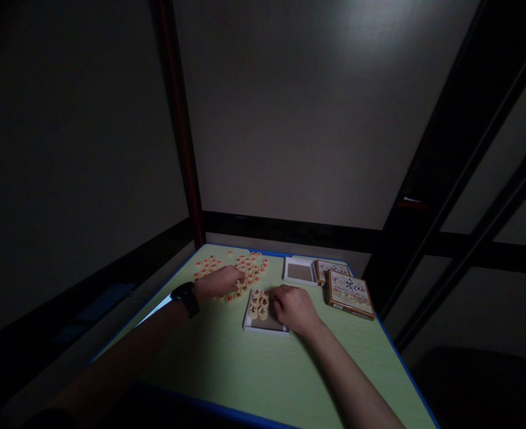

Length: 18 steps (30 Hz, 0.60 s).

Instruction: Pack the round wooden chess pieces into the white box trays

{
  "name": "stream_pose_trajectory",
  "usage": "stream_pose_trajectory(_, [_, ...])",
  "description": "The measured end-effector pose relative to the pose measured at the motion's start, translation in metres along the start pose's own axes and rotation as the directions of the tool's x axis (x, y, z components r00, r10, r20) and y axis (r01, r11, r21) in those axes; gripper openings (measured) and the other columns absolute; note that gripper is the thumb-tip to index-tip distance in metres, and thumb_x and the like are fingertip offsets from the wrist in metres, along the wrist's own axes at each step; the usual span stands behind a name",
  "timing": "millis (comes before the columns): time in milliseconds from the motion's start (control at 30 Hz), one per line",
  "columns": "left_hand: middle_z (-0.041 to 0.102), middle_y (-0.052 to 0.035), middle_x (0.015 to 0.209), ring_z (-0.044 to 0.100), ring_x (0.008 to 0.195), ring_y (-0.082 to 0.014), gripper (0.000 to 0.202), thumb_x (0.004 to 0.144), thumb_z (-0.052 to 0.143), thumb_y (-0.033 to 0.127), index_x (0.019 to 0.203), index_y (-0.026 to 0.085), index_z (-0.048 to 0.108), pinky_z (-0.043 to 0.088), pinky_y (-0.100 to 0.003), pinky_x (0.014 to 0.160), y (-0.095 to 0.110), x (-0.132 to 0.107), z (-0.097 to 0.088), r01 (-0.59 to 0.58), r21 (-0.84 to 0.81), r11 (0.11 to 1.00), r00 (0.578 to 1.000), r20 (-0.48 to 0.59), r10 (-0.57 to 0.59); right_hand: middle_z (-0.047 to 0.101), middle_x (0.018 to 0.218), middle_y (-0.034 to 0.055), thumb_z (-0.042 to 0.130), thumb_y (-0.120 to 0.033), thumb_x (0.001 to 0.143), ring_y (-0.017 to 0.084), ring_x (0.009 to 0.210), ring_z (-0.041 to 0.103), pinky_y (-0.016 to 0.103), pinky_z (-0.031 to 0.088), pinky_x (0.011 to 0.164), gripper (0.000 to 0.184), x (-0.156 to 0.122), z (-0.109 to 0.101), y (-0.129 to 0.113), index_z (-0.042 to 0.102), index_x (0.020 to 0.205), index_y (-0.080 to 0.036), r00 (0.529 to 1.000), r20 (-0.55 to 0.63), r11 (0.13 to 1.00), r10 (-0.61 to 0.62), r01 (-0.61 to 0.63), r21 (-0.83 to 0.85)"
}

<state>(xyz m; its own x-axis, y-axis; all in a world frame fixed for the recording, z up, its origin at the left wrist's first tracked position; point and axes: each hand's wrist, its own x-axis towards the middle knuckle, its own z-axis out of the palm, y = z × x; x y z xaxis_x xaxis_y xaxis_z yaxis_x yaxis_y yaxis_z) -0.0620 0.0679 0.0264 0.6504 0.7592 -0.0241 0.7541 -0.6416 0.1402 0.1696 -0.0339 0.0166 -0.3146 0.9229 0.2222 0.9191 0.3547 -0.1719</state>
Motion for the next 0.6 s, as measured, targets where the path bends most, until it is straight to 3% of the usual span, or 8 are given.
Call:
stream_pose_trajectory(133, [0.068, -0.0127, 0.102, 0.063, 0.101, -0.0264, 0.028, 0.076, 0.052, 0.007, 0.100, 0.016, 0.062, 0.047, -0.031, 0.080, 0.006, -0.003, -0.001, 0.033, -0.011, 0.999, 0.997, -0.074, -0.034, 0.073, 0.090, 0.0077, 0.048, -0.012, 0.082, 0.022, 0.084, 0.067, 0.030, 0.046, 0.078, 0.027, 0.002, 0.007, 0.003, 0.072, 0.092, -0.017, 0.995, -0.096, 0.989, 0.029, -0.014, 0.149])
stream_pose_trajectory(267, [0.067, -0.0063, 0.099, 0.064, 0.095, -0.0221, 0.038, 0.073, 0.059, 0.010, 0.110, 0.020, 0.054, 0.048, -0.029, 0.077, 0.021, -0.006, -0.001, -0.049, -0.272, 0.961, 0.977, -0.212, -0.010, 0.070, 0.097, 0.0074, 0.049, -0.013, 0.087, 0.020, 0.090, 0.063, 0.032, 0.048, 0.083, 0.028, 0.004, 0.012, 0.000, 0.070, 0.104, -0.019, 0.951, -0.309, 0.903, -0.008, 0.140, 0.407])
stream_pose_trajectory(333, [0.066, -0.0019, 0.092, 0.065, 0.085, -0.0189, 0.044, 0.071, 0.066, 0.013, 0.111, 0.021, 0.050, 0.048, -0.026, 0.069, 0.032, -0.007, 0.000, -0.146, -0.500, 0.854, 0.977, -0.208, 0.046, 0.066, 0.104, 0.0079, 0.052, -0.020, 0.092, 0.020, 0.095, 0.061, 0.033, 0.048, 0.086, 0.031, 0.004, 0.011, -0.002, 0.068, 0.118, -0.022, 0.937, -0.341, 0.832, -0.081, 0.252, 0.494])
stream_pose_trajectory(400, [0.065, 0.0014, 0.084, 0.065, 0.075, -0.0163, 0.049, 0.068, 0.073, 0.019, 0.108, 0.021, 0.046, 0.047, -0.024, 0.061, 0.040, -0.008, 0.001, -0.192, -0.726, 0.660, 0.981, -0.158, 0.112, 0.061, 0.103, 0.0076, 0.055, -0.027, 0.094, 0.019, 0.095, 0.058, 0.033, 0.048, 0.085, 0.033, 0.004, 0.007, -0.004, 0.067, 0.125, -0.024, 0.943, -0.295, 0.767, -0.154, 0.302, 0.566])
stream_pose_trajectory(500, [0.064, 0.0041, 0.075, 0.065, 0.068, -0.0150, 0.058, 0.060, 0.082, 0.023, 0.104, 0.021, 0.044, 0.047, -0.023, 0.058, 0.046, -0.009, 0.003, -0.130, -0.911, 0.390, 0.982, -0.064, 0.178, 0.056, 0.093, 0.0056, 0.059, -0.035, 0.094, 0.019, 0.091, 0.056, 0.032, 0.048, 0.080, 0.031, 0.003, 0.000, -0.002, 0.071, 0.120, -0.024, 0.959, -0.166, 0.701, -0.229, 0.281, 0.656])
stream_pose_trajectory(600, [0.066, 0.0023, 0.074, 0.069, 0.072, -0.0174, 0.063, 0.054, 0.084, 0.018, 0.103, 0.020, 0.045, 0.051, -0.026, 0.063, 0.047, -0.011, 0.004, -0.051, -0.961, 0.273, 0.974, 0.013, 0.227, 0.057, 0.092, 0.0050, 0.064, -0.044, 0.090, 0.018, 0.090, 0.055, 0.033, 0.048, 0.082, 0.033, 0.002, -0.005, 0.000, 0.075, 0.113, -0.023, 0.960, -0.063, 0.629, -0.272, 0.226, 0.744])
